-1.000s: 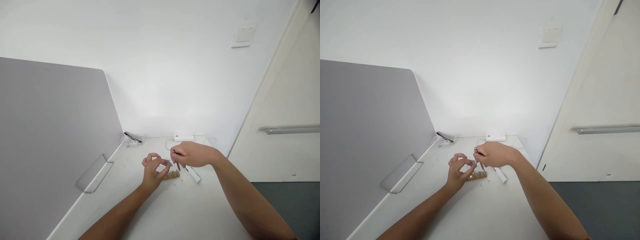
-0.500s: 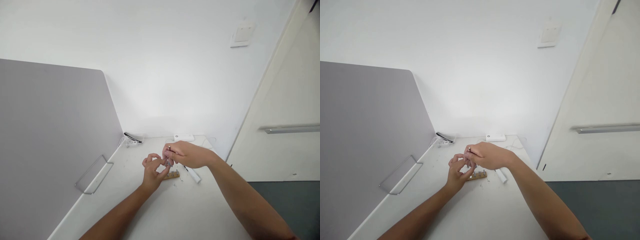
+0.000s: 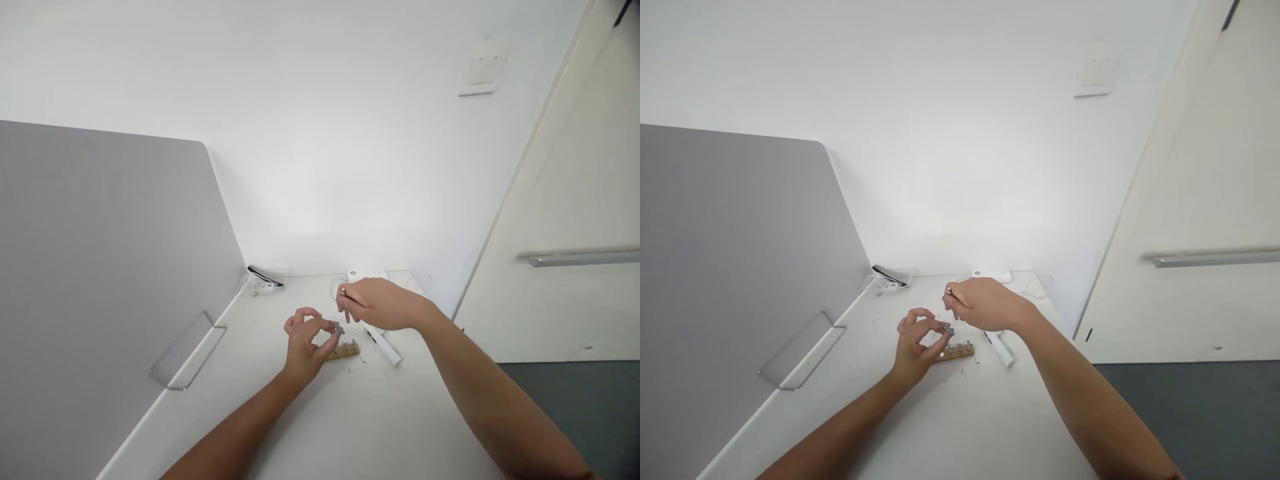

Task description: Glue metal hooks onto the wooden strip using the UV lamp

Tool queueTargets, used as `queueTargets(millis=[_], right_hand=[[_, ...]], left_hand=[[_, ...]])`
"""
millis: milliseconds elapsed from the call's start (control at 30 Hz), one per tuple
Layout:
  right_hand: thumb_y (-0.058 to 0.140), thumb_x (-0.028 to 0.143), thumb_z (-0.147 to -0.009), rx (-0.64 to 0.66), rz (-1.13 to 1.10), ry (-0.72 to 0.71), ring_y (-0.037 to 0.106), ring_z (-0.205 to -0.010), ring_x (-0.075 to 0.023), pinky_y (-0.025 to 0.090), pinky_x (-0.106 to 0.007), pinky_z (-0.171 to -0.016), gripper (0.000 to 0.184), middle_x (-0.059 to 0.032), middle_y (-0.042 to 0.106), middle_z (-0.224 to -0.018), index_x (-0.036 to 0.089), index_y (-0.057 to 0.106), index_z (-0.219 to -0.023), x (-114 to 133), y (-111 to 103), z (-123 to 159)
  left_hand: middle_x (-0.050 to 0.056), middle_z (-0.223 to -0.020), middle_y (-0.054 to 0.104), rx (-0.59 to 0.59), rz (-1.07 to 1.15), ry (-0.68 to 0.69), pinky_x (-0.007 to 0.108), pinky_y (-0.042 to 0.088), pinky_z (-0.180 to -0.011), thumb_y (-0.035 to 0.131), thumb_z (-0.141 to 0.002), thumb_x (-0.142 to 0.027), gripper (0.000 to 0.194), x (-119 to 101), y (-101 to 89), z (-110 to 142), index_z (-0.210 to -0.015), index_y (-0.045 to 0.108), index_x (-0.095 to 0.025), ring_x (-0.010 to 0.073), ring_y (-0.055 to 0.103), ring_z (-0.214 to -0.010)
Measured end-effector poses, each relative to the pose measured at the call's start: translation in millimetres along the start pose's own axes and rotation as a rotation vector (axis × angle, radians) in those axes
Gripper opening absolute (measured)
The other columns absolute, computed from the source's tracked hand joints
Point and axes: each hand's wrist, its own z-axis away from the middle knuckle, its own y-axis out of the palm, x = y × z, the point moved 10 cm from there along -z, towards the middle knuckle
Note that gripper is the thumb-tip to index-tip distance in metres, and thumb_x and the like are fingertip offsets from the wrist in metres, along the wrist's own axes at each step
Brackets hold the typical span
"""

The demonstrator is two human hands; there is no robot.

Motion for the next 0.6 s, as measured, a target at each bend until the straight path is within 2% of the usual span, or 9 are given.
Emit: queueTargets(millis=[100,167,333,467,533,600], right_hand=[[0.036,0.039,-0.108,-0.068,-0.036,-0.045,0.065,-0.079,-0.0186,0.043,-0.029,-0.066,0.033,-0.0011,0.076,-0.094,0.024,0.064,-0.098,12,-7,0],[0.035,0.039,-0.109,-0.057,-0.086,-0.079,0.065,-0.077,-0.0179,0.044,-0.029,-0.065,0.033,-0.0018,0.076,-0.095,0.024,0.064,-0.102,19,-6,0],[0.037,0.039,-0.108,0.135,-0.181,-0.174,0.068,-0.076,-0.0173,0.047,-0.028,-0.064,0.033,-0.0025,0.077,-0.093,0.023,0.065,-0.101,31,17,2],[0.040,0.035,-0.106,0.282,-0.156,-0.130,0.070,-0.077,-0.0177,0.048,-0.029,-0.066,0.032,-0.0017,0.077,-0.083,0.021,0.062,-0.089,21,33,7],[0.040,0.036,-0.106,0.260,-0.114,-0.075,0.069,-0.073,-0.0176,0.046,-0.029,-0.063,0.034,-0.0015,0.076,-0.081,0.021,0.061,-0.084,11,30,7],[0.039,0.037,-0.106,0.180,-0.060,-0.029,0.066,-0.070,-0.0174,0.043,-0.029,-0.060,0.036,-0.0010,0.076,-0.083,0.022,0.061,-0.083,4,20,5]], left_hand=[[-0.002,-0.084,0.081,-0.013,0.007,0.014,0.048,0.031,-0.095,0.074,-0.085,-0.017,0.013,-1,-0.8,0,-0.076,0.070,-0.025,0.0291,0.063,-0.109],[-0.002,-0.083,0.081,-0.021,-0.004,0.022,0.047,0.032,-0.094,0.075,-0.084,-0.016,0.013,-2,-1.6,0,-0.076,0.070,-0.025,0.0287,0.063,-0.107],[-0.001,-0.073,0.076,0.004,-0.018,0.038,0.045,0.033,-0.090,0.070,-0.087,-0.017,0.019,-5,-1.4,-1,-0.070,0.069,-0.024,0.0290,0.062,-0.106],[-0.001,-0.072,0.077,0.001,-0.002,0.029,0.048,0.031,-0.092,0.070,-0.087,-0.019,0.018,-4,-2.4,-2,-0.070,0.071,-0.026,0.0305,0.062,-0.107],[-0.001,-0.075,0.078,-0.017,-0.004,0.027,0.048,0.032,-0.092,0.072,-0.086,-0.021,0.013,-3,-3.5,-2,-0.074,0.072,-0.026,0.0303,0.062,-0.105],[-0.001,-0.077,0.079,-0.018,-0.005,0.022,0.049,0.032,-0.092,0.073,-0.085,-0.020,0.011,-2,-2.7,-1,-0.076,0.072,-0.026,0.0300,0.063,-0.105]])
